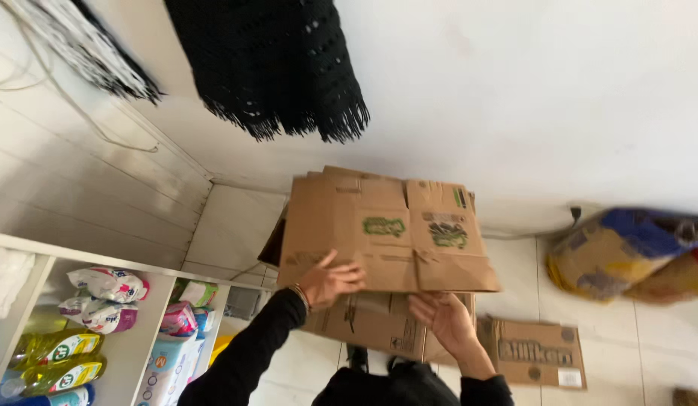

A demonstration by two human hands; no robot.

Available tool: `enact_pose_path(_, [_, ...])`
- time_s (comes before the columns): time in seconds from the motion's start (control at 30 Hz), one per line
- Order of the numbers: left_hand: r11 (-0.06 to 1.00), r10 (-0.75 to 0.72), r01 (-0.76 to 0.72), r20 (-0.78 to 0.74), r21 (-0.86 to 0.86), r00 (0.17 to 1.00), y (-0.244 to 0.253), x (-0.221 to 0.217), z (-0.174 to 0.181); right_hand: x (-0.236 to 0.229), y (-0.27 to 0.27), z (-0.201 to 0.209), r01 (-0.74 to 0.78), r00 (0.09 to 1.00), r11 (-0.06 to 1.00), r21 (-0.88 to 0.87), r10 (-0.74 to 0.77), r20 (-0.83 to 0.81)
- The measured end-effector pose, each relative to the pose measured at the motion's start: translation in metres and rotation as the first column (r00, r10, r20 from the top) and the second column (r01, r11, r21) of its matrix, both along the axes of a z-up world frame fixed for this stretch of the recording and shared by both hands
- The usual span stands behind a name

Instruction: The person repeatedly picks up cardboard boxes from the floor, folds them flat by hand, and places them onto a growing stack. The process continues with various box sizes and brands, including some with visible logos, until the stack is complete.

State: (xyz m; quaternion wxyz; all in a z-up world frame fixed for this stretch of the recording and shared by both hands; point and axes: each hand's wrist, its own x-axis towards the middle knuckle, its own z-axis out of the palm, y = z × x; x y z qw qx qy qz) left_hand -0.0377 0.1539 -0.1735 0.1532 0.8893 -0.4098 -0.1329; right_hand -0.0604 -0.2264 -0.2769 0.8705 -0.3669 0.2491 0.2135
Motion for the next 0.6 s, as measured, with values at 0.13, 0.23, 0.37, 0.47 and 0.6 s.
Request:
enact_pose_path(0.13, [0.99, 0.112, -0.095, -0.174, 0.104, 0.978, 0.025, -0.01, -0.077, -0.028, -0.034, 0.009, -0.265, 0.932, 0.963, -0.058, 0.24, -0.272])
enact_pose_path(0.23, [0.95, 0.291, -0.305, -0.18, -0.058, 0.94, 0.025, 0.002, -0.137, -0.003, -0.038, 0.041, -0.297, 0.955, 0.846, -0.443, 0.258, -0.147])
enact_pose_path(0.37, [0.85, 0.522, -0.527, -0.157, 0.009, 0.838, -0.014, 0.038, -0.076, 0.06, -0.007, 0.07, -0.127, 0.906, 0.434, -0.892, 0.416, 0.074])
enact_pose_path(0.47, [0.835, 0.548, -0.546, -0.184, 0.069, 0.816, -0.041, 0.046, -0.087, 0.075, 0.008, 0.022, 0.157, 0.68, -0.091, -0.983, 0.732, 0.041])
enact_pose_path(0.6, [0.856, 0.496, -0.417, -0.257, 0.307, 0.829, -0.051, 0.036, -0.102, 0.044, 0.027, -0.008, -0.238, 0.511, -0.431, -0.871, 0.707, -0.489])
